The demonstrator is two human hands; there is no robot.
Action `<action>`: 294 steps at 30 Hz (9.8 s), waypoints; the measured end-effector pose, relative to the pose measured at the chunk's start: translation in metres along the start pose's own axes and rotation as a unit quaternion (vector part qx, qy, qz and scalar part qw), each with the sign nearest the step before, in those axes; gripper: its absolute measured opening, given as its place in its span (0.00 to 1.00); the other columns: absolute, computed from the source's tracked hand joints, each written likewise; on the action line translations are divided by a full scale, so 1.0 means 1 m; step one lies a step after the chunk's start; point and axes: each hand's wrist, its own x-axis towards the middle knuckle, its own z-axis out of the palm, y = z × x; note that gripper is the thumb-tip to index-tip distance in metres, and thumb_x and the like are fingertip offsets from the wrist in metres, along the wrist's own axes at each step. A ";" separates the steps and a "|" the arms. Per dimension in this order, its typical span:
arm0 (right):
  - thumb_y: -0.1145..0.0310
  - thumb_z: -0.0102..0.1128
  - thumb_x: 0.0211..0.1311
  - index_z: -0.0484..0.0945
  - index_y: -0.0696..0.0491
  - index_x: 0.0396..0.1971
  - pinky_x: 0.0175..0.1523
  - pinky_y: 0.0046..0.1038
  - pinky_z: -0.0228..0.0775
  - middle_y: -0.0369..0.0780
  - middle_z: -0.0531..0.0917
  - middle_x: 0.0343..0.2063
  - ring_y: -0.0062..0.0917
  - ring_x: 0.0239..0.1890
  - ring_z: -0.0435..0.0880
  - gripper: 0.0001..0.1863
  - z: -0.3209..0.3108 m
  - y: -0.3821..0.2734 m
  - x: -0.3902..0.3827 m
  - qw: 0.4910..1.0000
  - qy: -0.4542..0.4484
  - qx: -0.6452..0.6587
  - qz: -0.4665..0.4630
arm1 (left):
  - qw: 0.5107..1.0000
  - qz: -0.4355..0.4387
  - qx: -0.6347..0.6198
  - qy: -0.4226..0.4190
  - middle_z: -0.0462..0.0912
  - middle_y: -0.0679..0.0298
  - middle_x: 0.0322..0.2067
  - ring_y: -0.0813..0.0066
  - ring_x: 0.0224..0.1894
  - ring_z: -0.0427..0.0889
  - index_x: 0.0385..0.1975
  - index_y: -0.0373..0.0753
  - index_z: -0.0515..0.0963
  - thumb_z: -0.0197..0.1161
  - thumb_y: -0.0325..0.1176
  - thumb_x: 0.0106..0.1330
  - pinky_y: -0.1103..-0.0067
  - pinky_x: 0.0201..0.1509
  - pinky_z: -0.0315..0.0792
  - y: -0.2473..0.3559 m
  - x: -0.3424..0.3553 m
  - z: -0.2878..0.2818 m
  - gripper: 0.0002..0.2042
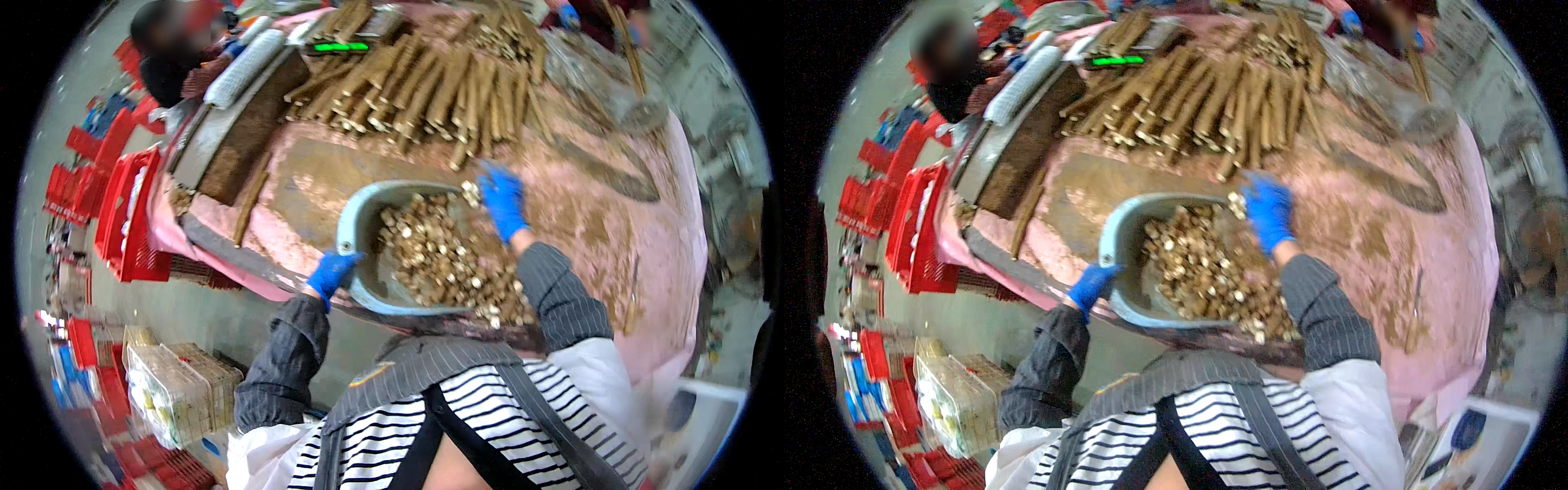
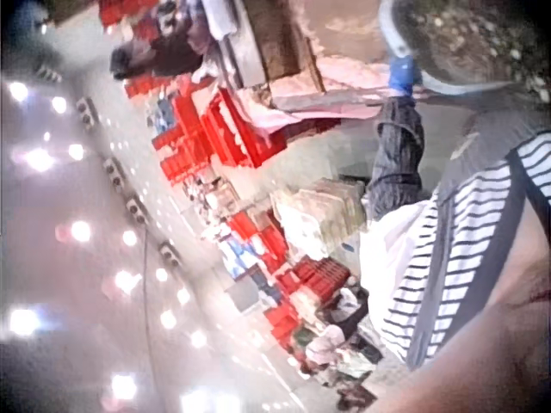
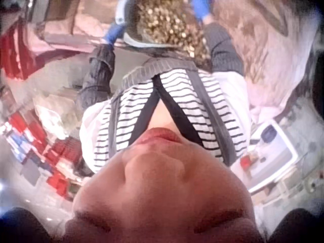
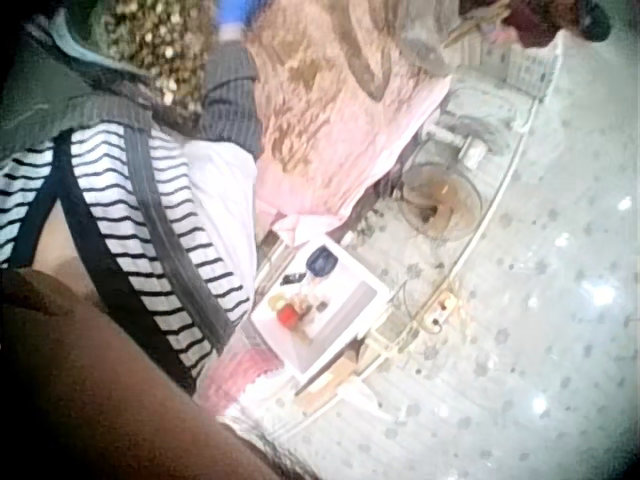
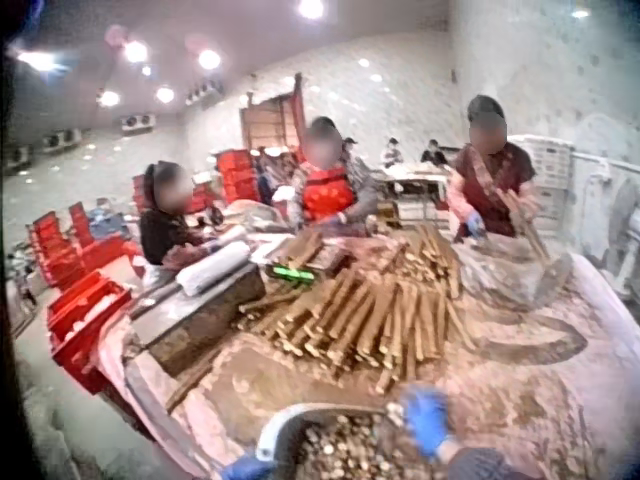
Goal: The person cuts long, brown root vegetables into small, round slices using a knife. The person gathers the sliced pieces and places them into a blue plastic scoop, then transfers the contents into a white crate.
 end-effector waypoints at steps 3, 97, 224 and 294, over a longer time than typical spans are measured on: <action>0.70 0.51 0.58 0.73 0.53 0.49 0.39 0.27 0.75 0.44 0.76 0.43 0.31 0.43 0.77 0.17 0.000 0.081 -0.011 0.998 -0.040 -0.045 0.004 | 0.999 0.047 -0.002 0.008 0.79 0.64 0.24 0.79 0.23 0.74 0.36 0.30 0.77 0.63 0.40 0.55 0.80 0.24 0.69 0.009 0.004 0.009 0.17; 0.80 0.50 0.53 0.72 0.52 0.49 0.44 0.27 0.68 0.41 0.74 0.36 0.28 0.38 0.75 0.20 -0.004 -0.082 -0.138 0.935 -0.139 0.175 0.275 | 0.991 0.132 -0.012 -0.026 0.79 0.63 0.30 0.79 0.28 0.74 0.42 0.29 0.76 0.59 0.40 0.60 0.81 0.33 0.69 -0.013 0.003 0.004 0.18; 0.47 0.60 0.52 0.52 0.68 0.60 0.62 0.30 0.55 0.53 0.63 0.57 0.33 0.60 0.62 0.47 0.008 -0.011 -0.004 0.809 -0.517 -0.276 -0.056 | 0.694 0.172 -0.674 0.183 0.75 0.60 0.46 0.70 0.50 0.73 0.50 0.37 0.70 0.42 0.35 0.67 0.73 0.57 0.66 -0.348 -0.050 0.446 0.16; 0.68 0.73 0.29 0.50 0.58 0.62 0.60 0.30 0.58 0.42 0.62 0.57 0.31 0.59 0.60 0.55 0.007 -0.042 -0.006 0.797 -0.535 -0.254 0.122 | 0.642 -0.358 -0.220 0.641 0.73 0.56 0.33 0.60 0.38 0.73 0.33 0.35 0.71 0.59 0.29 0.50 0.70 0.43 0.68 -0.633 -0.068 0.283 0.11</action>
